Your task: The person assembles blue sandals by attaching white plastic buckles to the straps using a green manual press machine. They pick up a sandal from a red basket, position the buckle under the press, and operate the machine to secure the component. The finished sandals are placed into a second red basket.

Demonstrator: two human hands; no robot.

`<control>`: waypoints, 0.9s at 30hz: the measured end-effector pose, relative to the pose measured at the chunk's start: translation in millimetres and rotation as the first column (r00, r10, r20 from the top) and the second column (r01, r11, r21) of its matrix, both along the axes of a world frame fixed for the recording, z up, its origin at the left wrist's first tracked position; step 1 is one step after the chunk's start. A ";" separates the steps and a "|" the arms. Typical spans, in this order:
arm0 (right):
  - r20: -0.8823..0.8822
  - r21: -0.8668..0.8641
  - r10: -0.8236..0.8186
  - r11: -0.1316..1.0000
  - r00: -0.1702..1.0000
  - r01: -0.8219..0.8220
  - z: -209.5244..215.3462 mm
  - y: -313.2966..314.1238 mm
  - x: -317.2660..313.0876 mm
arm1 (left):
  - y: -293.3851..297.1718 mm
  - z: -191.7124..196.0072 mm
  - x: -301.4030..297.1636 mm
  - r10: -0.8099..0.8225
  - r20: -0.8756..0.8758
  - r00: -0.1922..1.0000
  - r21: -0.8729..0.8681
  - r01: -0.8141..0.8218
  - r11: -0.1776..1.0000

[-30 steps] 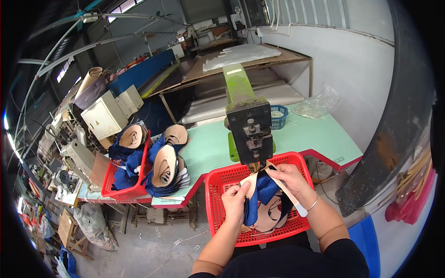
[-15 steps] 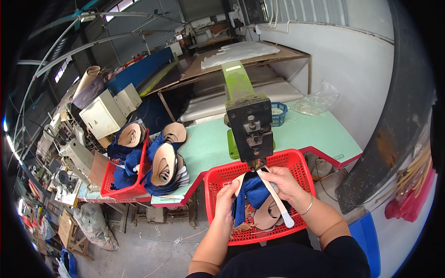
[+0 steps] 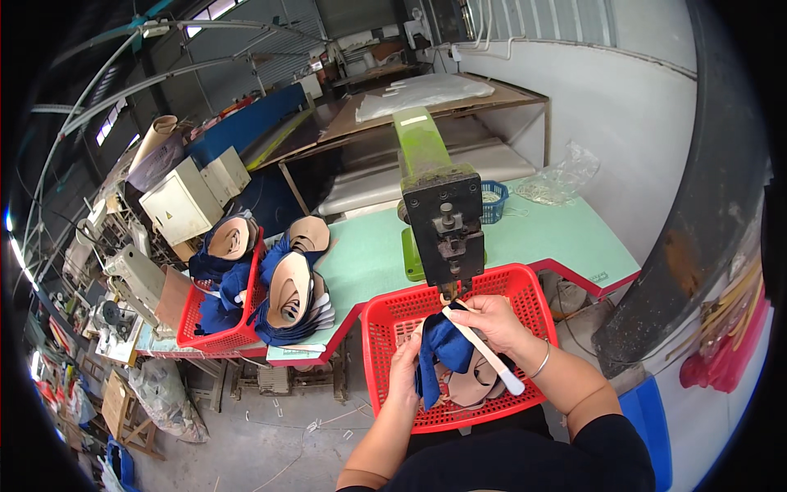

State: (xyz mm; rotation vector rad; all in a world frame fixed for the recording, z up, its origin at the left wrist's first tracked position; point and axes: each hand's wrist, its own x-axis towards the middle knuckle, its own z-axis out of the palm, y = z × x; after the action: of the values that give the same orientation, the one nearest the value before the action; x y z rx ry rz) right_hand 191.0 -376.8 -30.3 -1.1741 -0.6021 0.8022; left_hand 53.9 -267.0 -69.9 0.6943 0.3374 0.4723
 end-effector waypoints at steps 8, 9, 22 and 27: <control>0.342 -0.195 0.050 0.981 0.938 0.019 35.0 -6.0 16.5 | 14.6 -22.7 8.1 -0.240 0.118 0.964 0.373 0.181 0.910; 0.330 -0.175 0.054 0.985 0.942 0.004 38.0 -5.4 18.2 | 15.6 -9.5 8.9 -0.250 0.076 0.965 0.489 0.182 0.853; 0.075 -0.099 0.181 0.980 0.981 -0.174 -21.6 -42.4 39.4 | 9.3 3.7 31.7 -0.045 0.015 0.999 0.480 0.033 0.877; 0.094 -0.038 0.056 0.998 0.994 -0.053 -8.7 -40.1 25.3 | 10.5 -6.9 27.4 -0.022 0.061 0.998 0.382 -0.003 0.924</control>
State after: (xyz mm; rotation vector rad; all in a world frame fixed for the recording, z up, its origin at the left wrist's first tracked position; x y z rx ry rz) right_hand 216.3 -416.9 -39.0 -1.2375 -0.7036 0.8091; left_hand 81.3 -256.5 -76.8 1.0584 0.1810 0.5569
